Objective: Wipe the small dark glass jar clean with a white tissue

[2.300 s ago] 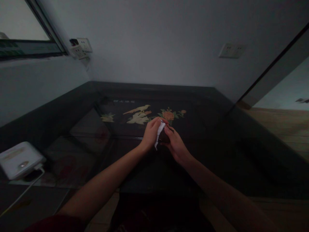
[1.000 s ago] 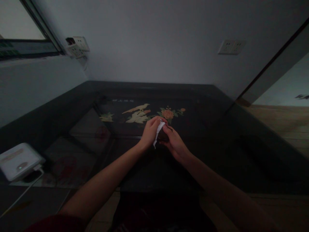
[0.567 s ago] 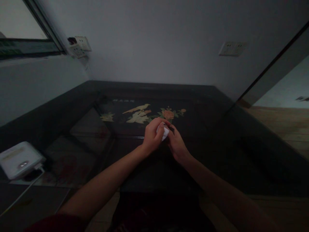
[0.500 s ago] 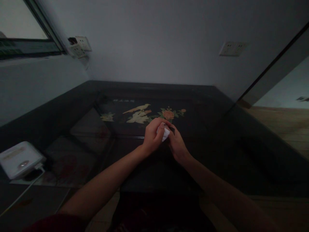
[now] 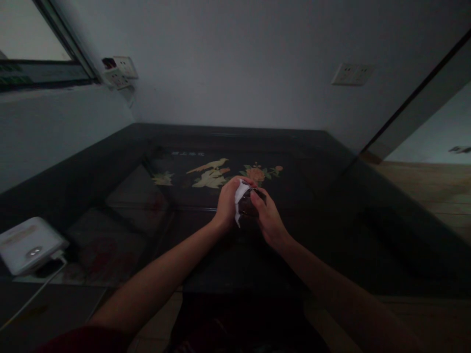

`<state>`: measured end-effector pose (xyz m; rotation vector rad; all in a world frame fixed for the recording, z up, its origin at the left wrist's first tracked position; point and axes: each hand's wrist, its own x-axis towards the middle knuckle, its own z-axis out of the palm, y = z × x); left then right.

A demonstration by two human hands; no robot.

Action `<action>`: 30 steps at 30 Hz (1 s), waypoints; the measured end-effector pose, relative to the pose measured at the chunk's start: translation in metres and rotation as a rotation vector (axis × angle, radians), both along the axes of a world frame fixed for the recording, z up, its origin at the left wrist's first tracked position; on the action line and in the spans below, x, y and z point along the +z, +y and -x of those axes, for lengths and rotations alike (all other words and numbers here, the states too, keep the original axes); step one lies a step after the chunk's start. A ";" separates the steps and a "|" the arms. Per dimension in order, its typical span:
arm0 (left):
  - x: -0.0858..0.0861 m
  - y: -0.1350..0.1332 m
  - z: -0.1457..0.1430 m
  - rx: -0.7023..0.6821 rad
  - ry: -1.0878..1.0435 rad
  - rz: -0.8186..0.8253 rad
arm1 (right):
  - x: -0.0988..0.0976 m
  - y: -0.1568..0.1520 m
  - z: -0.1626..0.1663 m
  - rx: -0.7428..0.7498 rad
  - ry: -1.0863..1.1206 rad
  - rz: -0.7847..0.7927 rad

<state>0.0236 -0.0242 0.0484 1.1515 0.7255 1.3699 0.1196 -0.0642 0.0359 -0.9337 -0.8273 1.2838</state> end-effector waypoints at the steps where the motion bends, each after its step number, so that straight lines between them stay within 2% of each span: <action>1: 0.001 -0.003 0.000 0.026 0.047 -0.046 | 0.000 0.000 0.000 0.004 0.007 -0.005; 7: 0.002 -0.016 0.003 0.165 0.328 -0.448 | 0.001 0.001 -0.001 -0.007 -0.004 -0.012; 10: 0.002 -0.016 0.003 0.172 0.327 -0.501 | 0.000 0.002 0.000 -0.043 -0.006 0.001; 12: 0.002 -0.014 0.001 0.161 0.257 -0.386 | -0.002 0.004 0.000 -0.072 -0.003 0.009; 17: 0.000 -0.005 -0.003 0.045 -0.037 0.082 | -0.004 0.006 -0.002 -0.082 -0.045 -0.002; 21: -0.005 0.004 -0.006 -0.057 -0.282 0.365 | -0.004 0.009 -0.004 -0.064 -0.118 -0.106; 25: -0.011 0.012 -0.009 -0.118 -0.442 0.501 | -0.004 0.014 -0.008 -0.067 -0.188 -0.203; 30: -0.015 0.015 -0.009 -0.155 -0.483 0.517 | -0.007 0.021 -0.015 -0.110 -0.268 -0.211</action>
